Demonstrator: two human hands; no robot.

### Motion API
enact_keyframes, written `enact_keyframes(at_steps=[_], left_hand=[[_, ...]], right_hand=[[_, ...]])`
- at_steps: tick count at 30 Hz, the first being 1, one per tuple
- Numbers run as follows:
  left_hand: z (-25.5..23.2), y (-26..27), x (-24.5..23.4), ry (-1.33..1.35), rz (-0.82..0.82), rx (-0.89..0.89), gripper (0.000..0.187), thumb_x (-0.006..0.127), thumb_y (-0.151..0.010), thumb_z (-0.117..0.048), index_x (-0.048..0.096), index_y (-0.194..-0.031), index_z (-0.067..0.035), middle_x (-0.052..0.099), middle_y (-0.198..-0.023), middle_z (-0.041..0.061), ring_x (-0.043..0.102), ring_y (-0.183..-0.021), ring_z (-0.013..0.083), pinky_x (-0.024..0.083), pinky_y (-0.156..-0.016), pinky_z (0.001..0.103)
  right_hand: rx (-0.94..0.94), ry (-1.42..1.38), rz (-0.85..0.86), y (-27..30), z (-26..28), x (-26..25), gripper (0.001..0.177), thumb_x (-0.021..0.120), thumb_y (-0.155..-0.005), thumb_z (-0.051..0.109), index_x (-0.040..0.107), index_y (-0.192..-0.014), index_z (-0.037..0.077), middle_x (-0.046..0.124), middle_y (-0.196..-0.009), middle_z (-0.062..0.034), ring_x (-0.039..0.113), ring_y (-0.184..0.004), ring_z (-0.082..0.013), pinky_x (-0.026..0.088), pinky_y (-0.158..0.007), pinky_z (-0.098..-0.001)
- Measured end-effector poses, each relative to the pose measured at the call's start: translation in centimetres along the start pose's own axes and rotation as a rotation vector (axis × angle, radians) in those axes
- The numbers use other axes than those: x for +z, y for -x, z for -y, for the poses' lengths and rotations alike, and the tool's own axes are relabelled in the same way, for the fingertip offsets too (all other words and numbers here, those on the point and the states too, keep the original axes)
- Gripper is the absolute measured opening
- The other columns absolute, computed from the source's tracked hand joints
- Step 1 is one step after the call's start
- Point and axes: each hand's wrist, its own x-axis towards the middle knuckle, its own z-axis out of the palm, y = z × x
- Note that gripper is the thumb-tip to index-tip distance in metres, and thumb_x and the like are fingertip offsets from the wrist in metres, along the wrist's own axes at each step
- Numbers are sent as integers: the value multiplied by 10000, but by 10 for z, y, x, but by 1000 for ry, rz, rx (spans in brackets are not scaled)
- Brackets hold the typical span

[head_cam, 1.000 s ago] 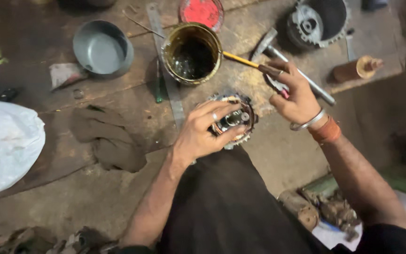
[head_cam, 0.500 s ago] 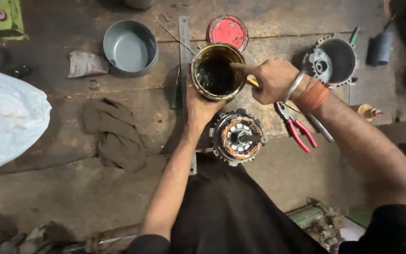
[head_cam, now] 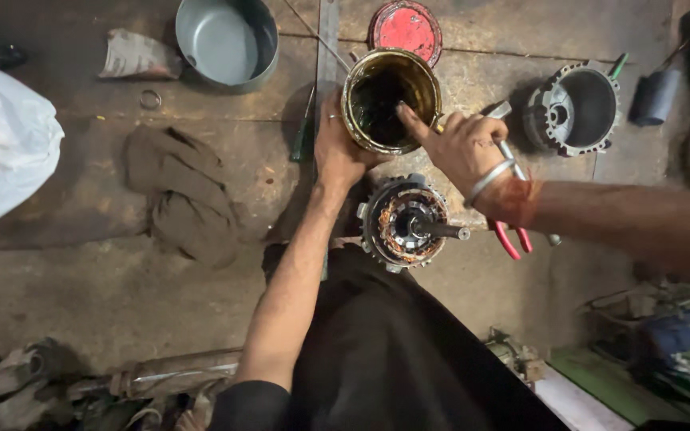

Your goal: The person cleans a motor rotor with a brush, then inserts it into a stator. They use a hammer to tap the assembly, apply oil from a bottle, and use a brush to spread the oil inside the stator.

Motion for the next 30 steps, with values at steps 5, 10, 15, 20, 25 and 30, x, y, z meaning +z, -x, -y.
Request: enact_keyframes(at_steps=[5,10,15,20,25,30], left_hand=[[2,5,-1,-13,-46,118,1305,1051,-431,-399,384,-1494,-44,495,-1466,217,525,-1331,408,495,-1086,443],[3,3,-4,40,-34,106,1263,1051,-493,-478,409,-1484,-31,524,-1416,214,547,-1311,406,501,-1101,449],[1,3,1,-27,-73,79,1264,1034,-417,-401,421,-1447,1,544,-1391,221,555,-1282,420,492,-1088,456],[-2,1,1,-69,-92,119,1318,1054,-393,-433,391,-1436,22,521,-1367,238,537,-1267,427,474,-1083,459],[1,0,0,-114,-37,81,1301,1052,-388,-428,413,-1433,10,539,-1374,225,517,-1294,422,436,-1110,468],[5,-3,0,-148,-57,143,1282,1051,-414,-471,416,-1407,33,513,-1368,266,480,-1293,458,384,-1132,513]], right_hand=[[-97,72,25,29,-14,-7,834,506,-969,138,203,-1732,283,568,-740,-97,541,-557,-250,400,-523,-461],[-244,-319,211,32,-61,-16,870,531,-972,140,155,-1731,340,620,-892,-155,640,-642,-259,506,-562,-438],[-195,-1196,269,7,-107,-15,858,656,-836,218,331,-1629,219,711,-617,-183,689,-521,-297,568,-553,-426],[-260,-1389,180,-21,-81,-7,713,736,-738,226,528,-1379,-8,709,-664,-202,705,-572,-330,585,-577,-432],[-225,-1449,216,-24,-61,11,725,796,-705,240,557,-1325,-49,657,-556,-183,648,-509,-311,542,-536,-427],[-16,-2208,527,-4,-59,31,707,711,-747,175,557,-1410,-17,610,-543,-49,552,-425,-208,429,-411,-398]])
